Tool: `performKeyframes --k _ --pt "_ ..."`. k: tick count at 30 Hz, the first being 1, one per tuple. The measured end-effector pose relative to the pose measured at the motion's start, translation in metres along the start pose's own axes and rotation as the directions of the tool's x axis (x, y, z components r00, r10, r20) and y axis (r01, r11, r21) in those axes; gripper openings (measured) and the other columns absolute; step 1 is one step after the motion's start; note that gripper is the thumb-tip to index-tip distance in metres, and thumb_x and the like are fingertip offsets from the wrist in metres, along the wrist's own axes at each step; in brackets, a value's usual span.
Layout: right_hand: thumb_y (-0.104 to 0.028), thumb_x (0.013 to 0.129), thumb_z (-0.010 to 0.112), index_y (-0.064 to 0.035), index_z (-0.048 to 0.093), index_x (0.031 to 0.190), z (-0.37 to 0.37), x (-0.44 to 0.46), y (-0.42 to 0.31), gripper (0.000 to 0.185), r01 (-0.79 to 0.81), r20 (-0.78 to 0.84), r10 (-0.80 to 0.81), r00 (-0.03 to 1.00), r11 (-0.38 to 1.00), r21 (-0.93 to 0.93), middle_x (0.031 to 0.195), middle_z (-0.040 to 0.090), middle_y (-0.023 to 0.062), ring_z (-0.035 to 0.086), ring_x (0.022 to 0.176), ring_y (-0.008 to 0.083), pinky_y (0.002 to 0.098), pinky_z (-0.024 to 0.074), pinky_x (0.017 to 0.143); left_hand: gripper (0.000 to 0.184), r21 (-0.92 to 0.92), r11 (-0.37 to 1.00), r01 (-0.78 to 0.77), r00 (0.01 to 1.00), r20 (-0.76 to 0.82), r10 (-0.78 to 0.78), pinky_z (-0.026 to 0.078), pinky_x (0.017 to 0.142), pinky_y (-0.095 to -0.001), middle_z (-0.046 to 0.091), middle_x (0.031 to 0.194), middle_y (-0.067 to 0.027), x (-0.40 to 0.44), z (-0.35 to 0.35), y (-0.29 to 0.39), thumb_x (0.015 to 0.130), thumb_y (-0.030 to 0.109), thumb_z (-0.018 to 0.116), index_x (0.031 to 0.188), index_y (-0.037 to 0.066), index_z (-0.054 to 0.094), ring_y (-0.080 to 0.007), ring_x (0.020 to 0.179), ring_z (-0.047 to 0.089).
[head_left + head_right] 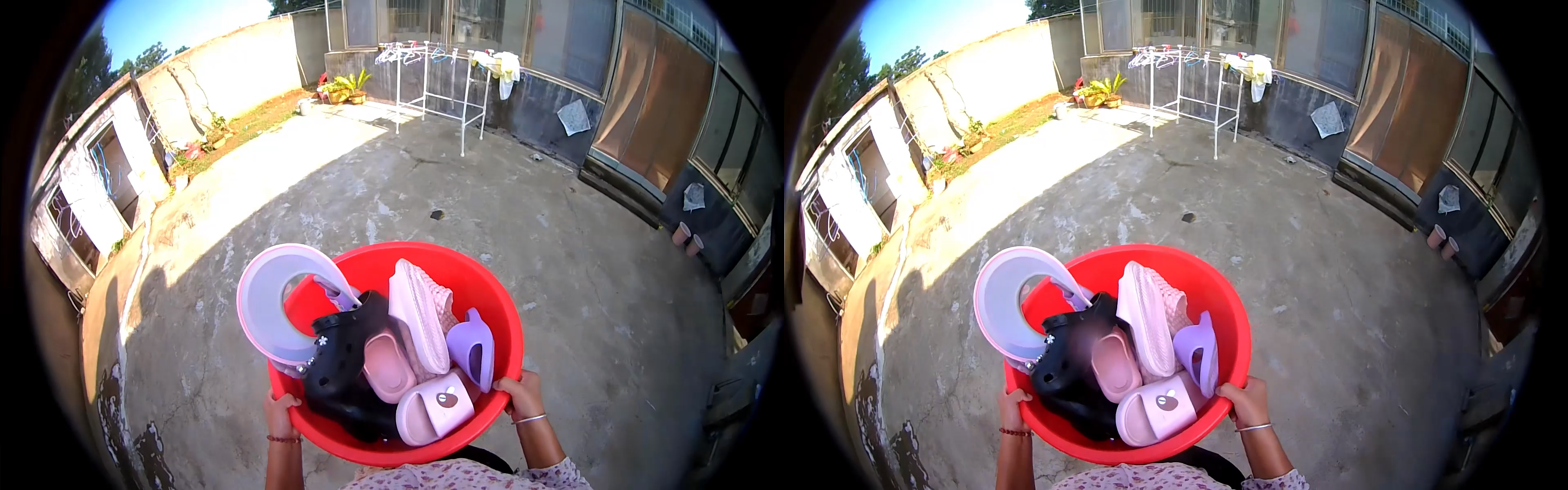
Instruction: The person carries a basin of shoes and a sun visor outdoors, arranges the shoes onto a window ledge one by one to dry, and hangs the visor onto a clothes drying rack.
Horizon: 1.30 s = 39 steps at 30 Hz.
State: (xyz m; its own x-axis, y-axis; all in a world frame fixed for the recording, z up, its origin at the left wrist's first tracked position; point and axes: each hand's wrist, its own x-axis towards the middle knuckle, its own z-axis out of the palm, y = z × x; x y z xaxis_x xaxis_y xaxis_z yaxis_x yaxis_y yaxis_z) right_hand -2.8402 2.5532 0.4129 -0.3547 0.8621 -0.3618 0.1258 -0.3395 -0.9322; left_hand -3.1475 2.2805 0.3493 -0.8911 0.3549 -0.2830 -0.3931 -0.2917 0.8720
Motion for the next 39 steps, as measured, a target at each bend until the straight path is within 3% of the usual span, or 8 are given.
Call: performKeyframes --k 2,7,12,15,20,23,27,39 --pt "-0.010 0.063 0.065 0.0027 0.060 0.070 0.035 0.065 -0.011 0.015 0.005 0.022 -0.006 1.000 0.999 0.032 0.053 0.055 0.0068 0.044 0.033 0.0121 0.0244 0.0304 0.029 0.032 0.098 0.995 -0.010 0.998 -0.061 0.016 0.047 0.058 -0.0276 0.058 0.072 -0.0081 0.060 0.017 0.008 0.057 -0.007 0.050 0.089 -0.003 0.055 -0.0184 0.061 0.056" --pt "-0.012 0.064 0.067 0.0034 0.061 0.070 0.108 0.182 -0.069 0.017 -0.055 0.079 0.056 0.995 0.998 -0.012 0.054 0.056 0.0069 0.044 0.033 0.0115 0.0241 0.0306 0.029 0.040 0.019 1.000 0.004 0.999 -0.042 -0.003 0.050 0.067 -0.0319 0.059 0.082 -0.0103 0.174 0.069 0.038 0.056 -0.007 0.047 0.095 -0.003 0.054 -0.0224 0.071 0.058" --pt "-0.010 0.064 0.066 0.0029 0.061 0.069 0.181 0.343 -0.108 0.015 -0.053 0.138 0.051 0.989 0.999 0.012 0.053 0.056 0.0069 0.045 0.033 0.0119 0.0242 0.0309 0.029 0.039 0.027 0.997 -0.068 0.993 -0.092 0.071 0.049 0.063 -0.0299 0.059 0.080 -0.0090 0.325 0.142 0.046 0.056 -0.007 0.048 0.095 -0.003 0.054 -0.0212 0.067 0.057" --pt "-0.010 0.064 0.067 0.0033 0.061 0.070 0.221 0.405 -0.129 0.016 -0.058 0.086 0.053 0.995 0.997 0.059 0.054 0.056 0.0069 0.045 0.033 0.0126 0.0247 0.0309 0.029 0.035 0.083 0.996 -0.025 0.997 -0.069 0.031 0.048 0.058 -0.0277 0.059 0.076 -0.0092 0.422 0.175 0.052 0.057 -0.008 0.050 0.092 -0.004 0.055 -0.0191 0.063 0.057" --pt "-0.011 0.064 0.066 0.0030 0.060 0.073 0.246 0.533 -0.194 0.017 -0.053 -0.031 0.053 0.998 0.998 0.030 0.053 0.054 0.0056 0.043 0.033 0.0121 0.0252 0.0291 0.028 0.038 -0.048 0.997 0.067 0.996 0.063 -0.064 0.048 0.058 -0.0276 0.059 0.075 -0.0081 0.572 0.291 0.047 0.055 -0.009 0.051 0.092 -0.003 0.056 -0.0181 0.063 0.058" --pt "-0.011 0.064 0.064 0.0026 0.060 0.075 0.287 0.597 -0.231 0.018 -0.030 -0.104 0.029 0.994 1.000 -0.008 0.055 0.055 0.0059 0.045 0.034 0.0126 0.0253 0.0294 0.029 0.042 0.040 0.994 0.104 0.988 0.109 -0.107 0.051 0.070 -0.0312 0.061 0.087 -0.0096 0.667 0.334 0.046 0.055 -0.007 0.051 0.097 -0.005 0.056 -0.0214 0.077 0.060" --pt "-0.010 0.064 0.063 0.0027 0.060 0.077 0.309 0.724 -0.276 0.018 -0.005 -0.157 0.004 0.988 1.000 -0.005 0.057 0.057 0.0064 0.047 0.034 0.0134 0.0256 0.0302 0.029 0.037 -0.007 0.996 0.086 0.984 0.156 -0.084 0.049 0.060 -0.0286 0.060 0.079 -0.0087 0.777 0.429 0.043 0.057 -0.009 0.052 0.094 -0.004 0.057 -0.0182 0.063 0.058" --pt "-0.014 0.065 0.068 0.0020 0.062 0.074 0.502 1.066 -0.393 0.019 -0.076 0.100 0.075 0.992 0.997 0.009 0.055 0.056 0.0060 0.046 0.035 0.0127 0.0249 0.0307 0.031 0.040 0.041 0.999 -0.023 1.000 -0.007 0.024 0.050 0.063 -0.0294 0.060 0.078 -0.0087 1.080 0.562 0.121 0.054 -0.003 0.049 0.093 -0.004 0.056 -0.0196 0.068 0.058"
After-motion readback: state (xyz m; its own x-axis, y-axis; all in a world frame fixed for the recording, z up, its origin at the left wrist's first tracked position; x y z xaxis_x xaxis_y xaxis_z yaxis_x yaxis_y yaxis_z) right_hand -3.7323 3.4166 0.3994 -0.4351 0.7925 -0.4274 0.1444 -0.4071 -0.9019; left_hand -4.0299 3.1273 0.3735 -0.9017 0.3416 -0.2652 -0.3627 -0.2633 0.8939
